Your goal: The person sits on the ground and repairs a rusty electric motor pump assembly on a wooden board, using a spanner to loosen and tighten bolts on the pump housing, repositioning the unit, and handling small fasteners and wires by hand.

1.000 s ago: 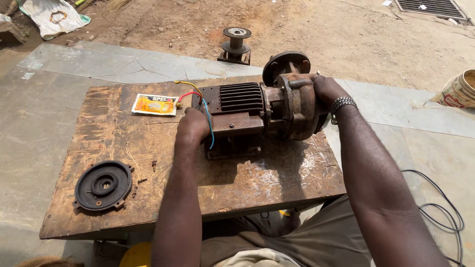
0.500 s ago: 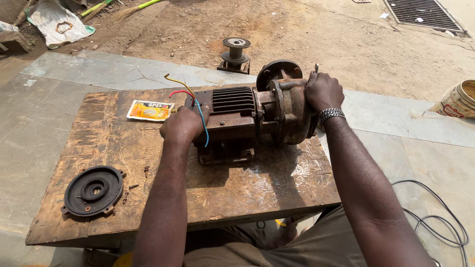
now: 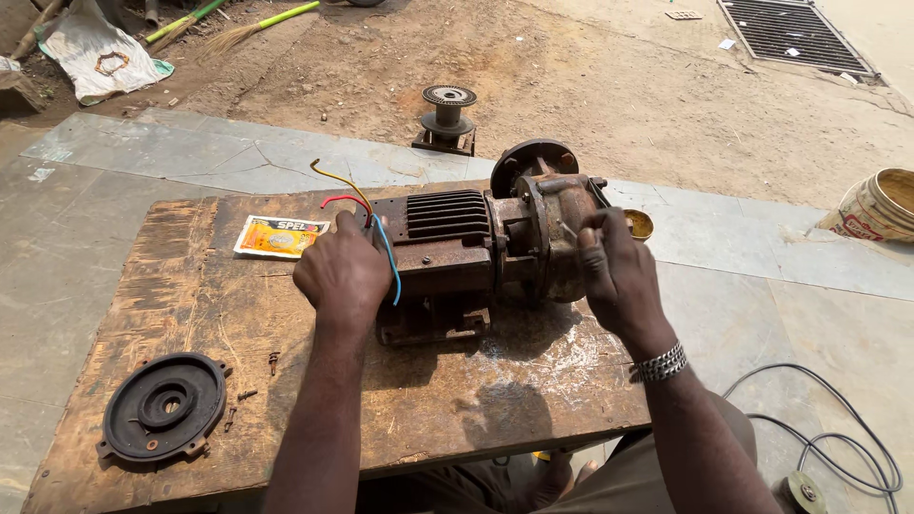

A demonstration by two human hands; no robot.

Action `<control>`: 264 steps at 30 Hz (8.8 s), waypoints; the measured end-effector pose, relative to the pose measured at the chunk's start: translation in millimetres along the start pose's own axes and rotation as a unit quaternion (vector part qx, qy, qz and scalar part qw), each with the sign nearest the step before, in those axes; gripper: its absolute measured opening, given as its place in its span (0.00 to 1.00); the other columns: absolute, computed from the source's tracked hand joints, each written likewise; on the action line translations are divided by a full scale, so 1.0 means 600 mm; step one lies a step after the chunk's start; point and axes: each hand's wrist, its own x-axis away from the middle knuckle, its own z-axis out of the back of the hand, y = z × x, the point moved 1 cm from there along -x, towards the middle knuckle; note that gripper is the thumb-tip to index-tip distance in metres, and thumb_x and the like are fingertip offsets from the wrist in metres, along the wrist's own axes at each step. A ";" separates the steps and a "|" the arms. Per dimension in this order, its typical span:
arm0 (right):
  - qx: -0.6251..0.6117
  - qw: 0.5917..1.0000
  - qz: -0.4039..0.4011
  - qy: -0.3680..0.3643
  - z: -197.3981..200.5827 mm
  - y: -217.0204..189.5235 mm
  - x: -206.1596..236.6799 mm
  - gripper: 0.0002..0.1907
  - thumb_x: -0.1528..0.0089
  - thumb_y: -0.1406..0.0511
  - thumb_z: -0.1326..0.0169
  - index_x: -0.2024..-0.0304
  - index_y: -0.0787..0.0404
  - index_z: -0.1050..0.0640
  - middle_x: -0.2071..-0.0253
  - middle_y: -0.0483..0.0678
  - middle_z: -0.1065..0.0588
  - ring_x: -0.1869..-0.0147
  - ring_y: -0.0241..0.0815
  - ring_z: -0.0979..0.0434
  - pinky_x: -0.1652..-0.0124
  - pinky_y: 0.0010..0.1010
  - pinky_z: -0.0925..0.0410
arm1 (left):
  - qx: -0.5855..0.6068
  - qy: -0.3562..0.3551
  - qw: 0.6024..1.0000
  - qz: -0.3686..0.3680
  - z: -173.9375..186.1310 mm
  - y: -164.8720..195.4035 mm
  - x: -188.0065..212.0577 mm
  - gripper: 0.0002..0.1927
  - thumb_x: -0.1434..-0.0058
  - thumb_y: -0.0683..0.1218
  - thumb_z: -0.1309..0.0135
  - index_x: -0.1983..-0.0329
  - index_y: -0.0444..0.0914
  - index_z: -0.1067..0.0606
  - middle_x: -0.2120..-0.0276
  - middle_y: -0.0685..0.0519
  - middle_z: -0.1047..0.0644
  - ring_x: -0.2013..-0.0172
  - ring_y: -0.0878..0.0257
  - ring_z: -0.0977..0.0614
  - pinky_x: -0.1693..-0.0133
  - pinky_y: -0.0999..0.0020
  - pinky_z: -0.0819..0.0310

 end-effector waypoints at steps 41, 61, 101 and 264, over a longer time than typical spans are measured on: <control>-0.115 0.929 0.174 0.306 -0.072 0.091 -0.043 0.05 0.31 0.75 0.44 0.54 0.63 0.22 0.57 0.50 0.20 0.53 0.43 0.20 0.53 0.32 0.28 | -0.155 0.082 0.869 -0.462 -0.114 0.241 0.015 0.15 0.49 0.34 0.42 0.59 0.33 0.31 0.64 0.43 0.24 0.56 0.49 0.21 0.67 0.60 0.16; -0.074 0.933 0.158 0.315 -0.066 0.087 -0.038 0.06 0.33 0.74 0.42 0.54 0.60 0.21 0.60 0.50 0.21 0.55 0.44 0.21 0.56 0.33 0.29 | -0.143 0.086 0.886 -0.433 -0.101 0.242 0.025 0.50 0.46 0.34 0.44 0.23 0.39 0.54 0.64 0.43 0.24 0.63 0.52 0.19 0.64 0.57 0.16; -0.093 0.936 0.164 0.298 -0.068 0.086 -0.038 0.05 0.30 0.75 0.44 0.53 0.63 0.23 0.58 0.50 0.21 0.53 0.42 0.18 0.54 0.31 0.25 | -0.168 0.066 0.883 -0.434 -0.111 0.248 0.026 0.55 0.39 0.33 0.46 0.19 0.52 0.65 0.66 0.45 0.23 0.63 0.55 0.17 0.66 0.58 0.14; 0.139 0.951 0.181 0.211 -0.131 -0.006 0.036 0.04 0.32 0.61 0.37 0.57 0.49 0.19 0.50 0.49 0.18 0.24 0.48 0.35 0.36 0.44 0.51 | 0.091 0.016 0.962 -0.259 -0.099 0.200 -0.081 0.27 0.42 0.46 0.41 0.41 0.35 0.34 0.53 0.44 0.25 0.48 0.53 0.20 0.41 0.42 0.36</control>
